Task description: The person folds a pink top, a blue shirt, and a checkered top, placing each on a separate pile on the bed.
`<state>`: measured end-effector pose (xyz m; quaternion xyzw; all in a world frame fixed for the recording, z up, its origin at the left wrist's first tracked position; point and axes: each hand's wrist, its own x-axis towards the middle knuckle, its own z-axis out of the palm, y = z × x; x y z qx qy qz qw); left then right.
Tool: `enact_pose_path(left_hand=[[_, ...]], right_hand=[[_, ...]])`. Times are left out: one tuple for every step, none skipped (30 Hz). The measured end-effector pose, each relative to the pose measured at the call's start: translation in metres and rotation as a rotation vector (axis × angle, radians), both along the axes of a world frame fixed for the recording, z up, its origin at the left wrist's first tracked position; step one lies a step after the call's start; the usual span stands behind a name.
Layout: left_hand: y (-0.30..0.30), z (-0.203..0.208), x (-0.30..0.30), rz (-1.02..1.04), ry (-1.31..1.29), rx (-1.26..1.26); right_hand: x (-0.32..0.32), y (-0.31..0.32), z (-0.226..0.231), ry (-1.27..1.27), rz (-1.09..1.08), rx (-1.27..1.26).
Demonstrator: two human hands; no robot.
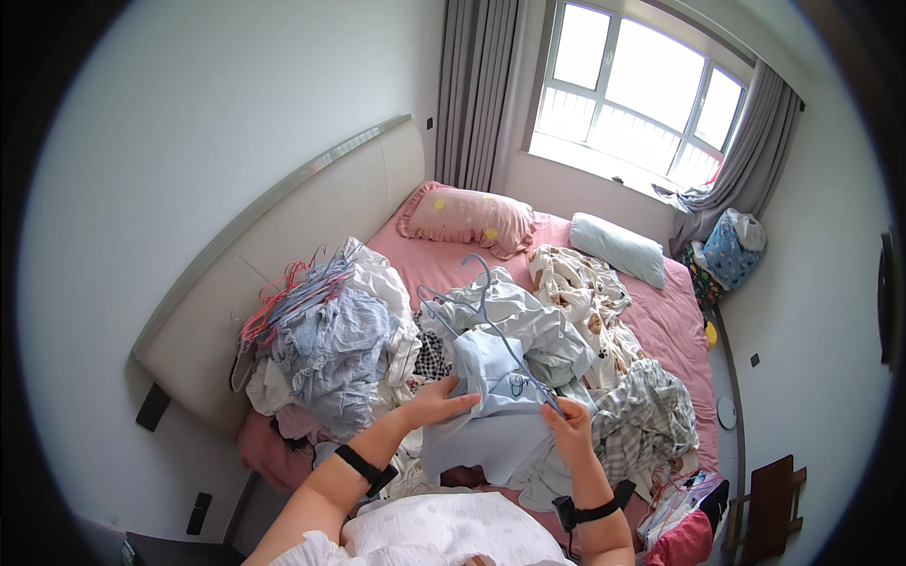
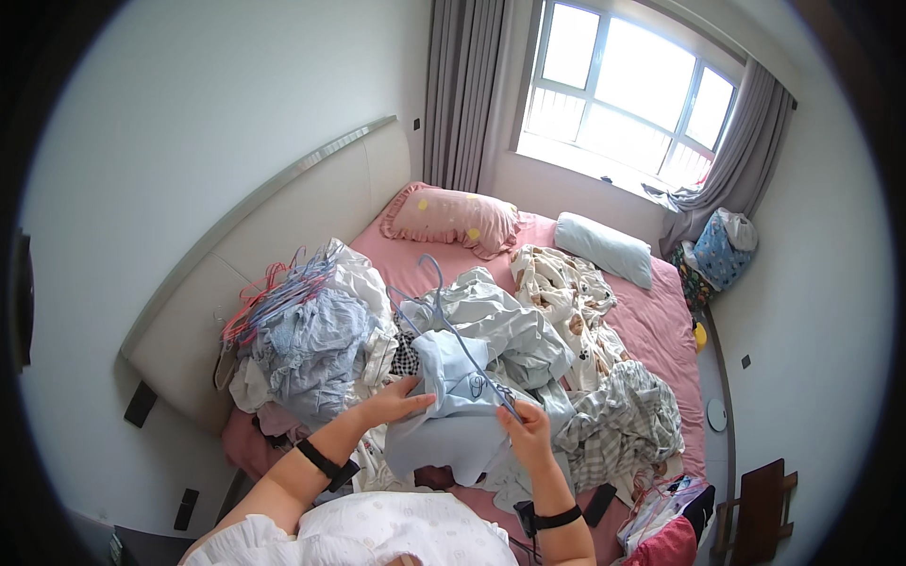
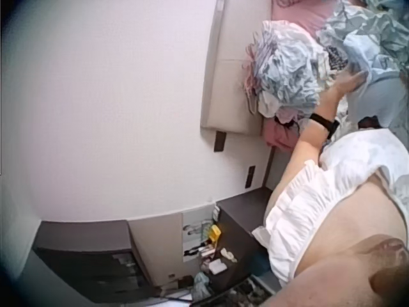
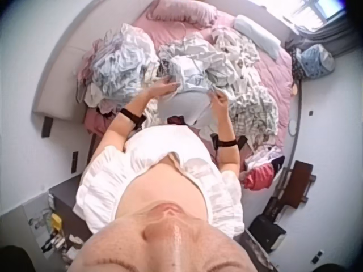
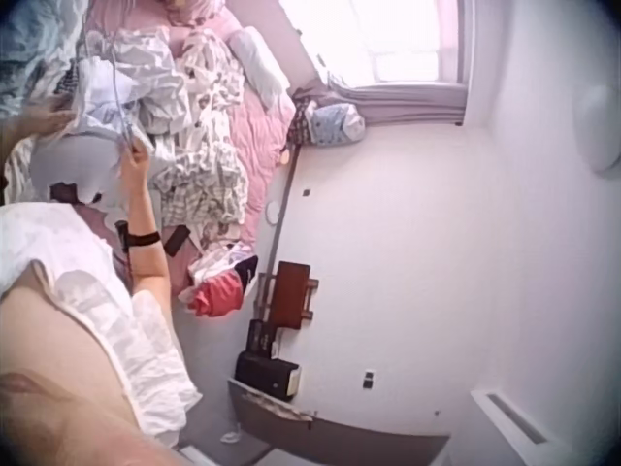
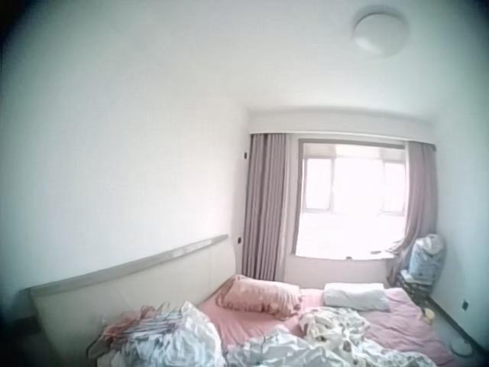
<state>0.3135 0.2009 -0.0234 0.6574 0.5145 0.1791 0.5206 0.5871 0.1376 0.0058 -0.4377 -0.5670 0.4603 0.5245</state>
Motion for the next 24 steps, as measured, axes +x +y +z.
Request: enact_pose_path(left_hand=[[-0.007, -0.002, 0.005, 0.051, -0.127, 0.168], [-0.011, -0.003, 0.009, 0.103, -0.253, 0.337], [-0.014, -0.002, 0.006, 0.04, -0.216, 0.399], [-0.019, 0.002, 0.005, 0.042, -0.218, 0.397], [-0.022, 0.005, 0.004, -0.028, -0.135, 0.476], [-0.024, 0.005, 0.004, -0.1, -0.052, 0.553], [-0.025, 0.003, 0.004, -0.098, -0.011, 0.607], [-0.024, -0.002, 0.002, -0.093, -0.012, 0.608], [-0.02, -0.016, 0.0, -0.01, -0.165, 0.374], [-0.014, -0.032, 0.0, 0.071, -0.315, 0.141], [-0.015, -0.041, 0.002, 0.176, -0.456, 0.145], [-0.012, -0.049, -0.001, 0.179, -0.456, 0.146], [-0.011, -0.034, 0.002, 0.237, -0.698, -0.136], [-0.011, -0.024, 0.002, 0.302, -0.93, -0.419], [-0.007, -0.027, 0.002, 0.225, -1.13, -0.469], [-0.004, -0.024, 0.0, 0.225, -1.133, -0.465], [-0.002, -0.021, -0.001, 0.186, -1.157, -0.483], [0.0, -0.018, -0.002, 0.148, -1.18, -0.5], [0.001, -0.012, -0.001, 0.206, -1.139, -0.498], [0.004, -0.014, -0.001, 0.199, -1.142, -0.491], [0.009, -0.02, -0.004, 0.261, -1.021, -0.452], [0.011, -0.016, -0.006, 0.319, -0.895, -0.416], [0.013, -0.012, -0.009, 0.312, -0.894, -0.412], [0.015, -0.008, -0.014, 0.334, -0.916, -0.28]], right_hand=[[0.001, 0.001, 0.001, 0.038, -0.026, -0.015], [0.003, 0.002, 0.0, 0.031, -0.024, -0.015], [0.005, 0.002, -0.002, 0.034, -0.052, -0.018], [0.005, 0.002, -0.002, 0.041, -0.08, -0.024], [0.005, 0.002, -0.002, 0.037, -0.08, -0.027], [0.004, 0.001, 0.0, 0.086, -0.077, -0.037], [0.004, 0.001, 0.001, 0.134, -0.076, -0.047], [0.004, 0.0, 0.001, 0.131, -0.071, -0.047], [0.005, -0.001, -0.002, 0.098, -0.052, -0.04], [0.005, -0.001, -0.003, 0.066, -0.033, -0.029], [0.005, -0.001, -0.004, 0.065, -0.03, -0.029], [0.004, -0.002, -0.004, 0.06, -0.008, -0.031], [0.009, -0.005, -0.006, 0.048, 0.0, -0.038], [0.009, -0.006, -0.005, 0.045, -0.001, -0.041], [0.009, -0.008, -0.004, 0.043, 0.021, -0.065], [0.007, -0.008, -0.001, 0.042, 0.046, -0.083], [0.005, -0.009, 0.003, 0.04, 0.049, -0.081], [0.001, -0.01, 0.007, 0.024, 0.061, -0.08], [0.0, -0.01, 0.011, 0.007, 0.067, -0.073], [-0.001, -0.008, 0.01, 0.004, 0.065, -0.065], [-0.001, -0.005, 0.005, 0.01, 0.029, -0.071], [0.0, -0.004, -0.001, 0.018, -0.011, -0.08], [0.003, -0.002, -0.006, 0.019, -0.016, -0.074], [0.007, -0.001, -0.012, -0.005, -0.026, -0.073]])
